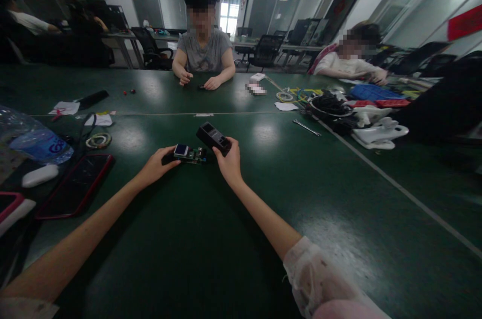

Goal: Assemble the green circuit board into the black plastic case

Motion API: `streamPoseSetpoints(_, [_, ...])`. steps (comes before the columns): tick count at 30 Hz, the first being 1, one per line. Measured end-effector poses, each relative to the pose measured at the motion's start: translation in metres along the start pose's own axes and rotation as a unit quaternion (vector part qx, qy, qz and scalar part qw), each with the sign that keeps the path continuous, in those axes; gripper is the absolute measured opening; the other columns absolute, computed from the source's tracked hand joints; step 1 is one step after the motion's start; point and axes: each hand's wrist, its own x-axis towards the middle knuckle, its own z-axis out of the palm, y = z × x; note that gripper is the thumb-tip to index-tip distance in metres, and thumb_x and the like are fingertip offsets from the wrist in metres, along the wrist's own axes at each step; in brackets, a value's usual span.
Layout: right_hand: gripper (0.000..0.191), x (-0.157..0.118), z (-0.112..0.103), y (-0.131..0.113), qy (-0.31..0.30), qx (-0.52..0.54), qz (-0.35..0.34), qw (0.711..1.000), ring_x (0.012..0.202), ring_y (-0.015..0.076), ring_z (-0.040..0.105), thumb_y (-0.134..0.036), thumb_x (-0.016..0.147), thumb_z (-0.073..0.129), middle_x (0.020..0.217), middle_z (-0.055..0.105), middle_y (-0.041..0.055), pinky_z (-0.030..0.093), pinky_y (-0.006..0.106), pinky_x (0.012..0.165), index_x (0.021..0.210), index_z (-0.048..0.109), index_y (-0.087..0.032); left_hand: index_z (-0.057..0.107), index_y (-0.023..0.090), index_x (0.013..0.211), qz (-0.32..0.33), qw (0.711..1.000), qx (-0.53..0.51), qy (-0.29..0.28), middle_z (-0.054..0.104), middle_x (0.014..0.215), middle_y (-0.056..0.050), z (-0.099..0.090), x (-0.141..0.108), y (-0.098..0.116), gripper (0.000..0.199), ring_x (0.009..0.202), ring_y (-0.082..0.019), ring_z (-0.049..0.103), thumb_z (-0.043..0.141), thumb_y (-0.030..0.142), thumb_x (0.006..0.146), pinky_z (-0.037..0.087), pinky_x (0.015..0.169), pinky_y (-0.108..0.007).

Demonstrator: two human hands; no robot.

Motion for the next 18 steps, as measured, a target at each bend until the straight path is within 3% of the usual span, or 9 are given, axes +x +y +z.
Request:
streamPoseSetpoints(10, [0.047,-0.001,0.000,0.007,-0.012,-0.092,-0.002,0.996,0.111,0.0290,0.049,-0.027,0.079,0.063,0.117,0.053,0.0124,0.044,0.050,0.095,0.121,0.045,-0.019,0.045,0.025,0.134,-0.015,1.000,0.004,-0.009,0.051,0.134,-0.010,-0.001,-0.001,0.003,0.052,0.120,-0.029,0.049,0.057,0.040,0.086,0.042,0.097,-0.052])
streamPoseSetpoints(18, [0.060,-0.003,-0.003,0.000,0.012,-0.117,-0.019,0.993,0.115,0.0328,0.044,-0.043,0.081,0.061,0.121,0.047,0.0155,0.038,0.055,0.099,0.131,0.039,-0.020,0.044,0.025,0.135,-0.019,1.000,0.002,-0.009,0.049,0.134,-0.011,-0.001,-0.002,0.005,0.053,0.120,-0.029,0.050,0.058,0.040,0.085,0.042,0.097,-0.052])
